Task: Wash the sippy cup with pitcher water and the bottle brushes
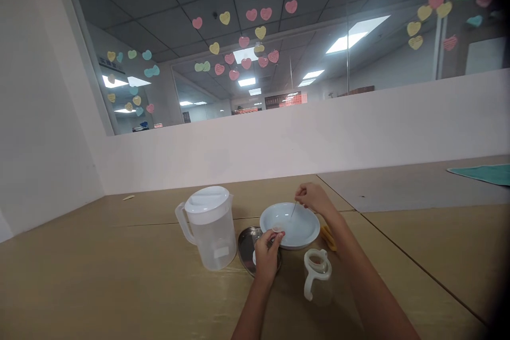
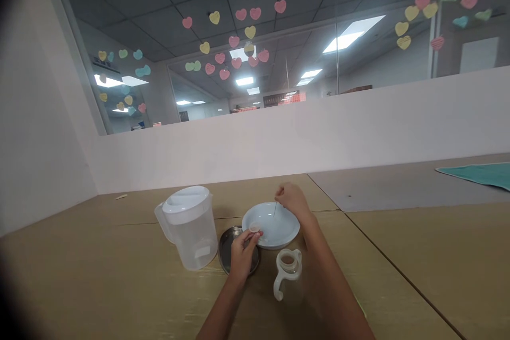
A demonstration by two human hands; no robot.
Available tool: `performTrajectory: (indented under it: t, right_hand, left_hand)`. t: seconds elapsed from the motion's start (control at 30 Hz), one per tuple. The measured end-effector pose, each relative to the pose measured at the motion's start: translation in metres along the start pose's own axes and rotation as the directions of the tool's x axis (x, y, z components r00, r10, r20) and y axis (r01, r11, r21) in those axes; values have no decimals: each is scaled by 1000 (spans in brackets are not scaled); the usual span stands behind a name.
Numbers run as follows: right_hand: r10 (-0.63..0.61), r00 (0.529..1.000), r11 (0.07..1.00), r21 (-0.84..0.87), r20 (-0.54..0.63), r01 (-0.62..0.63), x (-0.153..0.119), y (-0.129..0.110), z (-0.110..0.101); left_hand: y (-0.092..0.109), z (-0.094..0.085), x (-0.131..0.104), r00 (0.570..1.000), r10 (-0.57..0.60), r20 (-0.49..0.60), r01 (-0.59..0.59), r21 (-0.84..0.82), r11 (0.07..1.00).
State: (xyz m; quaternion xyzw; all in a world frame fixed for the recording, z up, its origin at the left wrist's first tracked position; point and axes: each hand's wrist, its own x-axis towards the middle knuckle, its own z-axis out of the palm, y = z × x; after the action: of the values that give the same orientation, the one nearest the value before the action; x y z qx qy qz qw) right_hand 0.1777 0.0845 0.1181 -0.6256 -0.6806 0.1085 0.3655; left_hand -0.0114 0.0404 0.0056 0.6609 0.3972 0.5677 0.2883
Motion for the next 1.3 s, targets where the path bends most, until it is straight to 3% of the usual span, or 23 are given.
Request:
performTrajectory:
  t: [0.07,0.17,0.27,0.37,0.43,0.47,0.6,0.77,0.97,1.13,1.3]
  right_hand:
    - [32,999,998,-49,4,-32,4,11,10]
    - [34,999,996,-82,31,-31,1,9,16]
    - [-49,980,998,-32,195,56,-5,-7,20]
    - [-212,855,976,145,474,161,-10,-23,31]
    - [-309,767,945,273,562,181,-10,-29,40]
    - [-345,748,928,324,567,182,-10,-31,45]
    - [-404,764,875,456,504,162,-9,-30,54]
    - [-379,806,854,506,454,117,-7,-22,45]
    - [-258,813,937,340,521,80,2,-9,44]
    - [-80,780,993,115,620,11,4,6,55]
    - [55,787,998,-57,615,-26,-4,16,68]
  left_hand:
    - [1,-1,0,1000,0,5,0,8,1000]
    - [2,-2,0,1000,3,16,-4,30,1000]
    - [3,-3,0,1000,11,26,-12,22,1000]
    - [1,-4,3,999,32,37,-31,-21,999]
    - [-2,-6,5,999,33,27,-32,-43,999]
    - [-3,-6,6,999,32,12,-32,-41,999]
    - [-9,-13,9,992,83,-97,-77,65,995]
    - [-11,-39,6,964,137,-227,-69,285,956]
    - [-9,-63,-4,981,187,-58,-126,542,831]
    - [-7,-56,-10,986,137,92,-163,676,719]
    - [-11,-50,-12,991,95,99,-137,765,630]
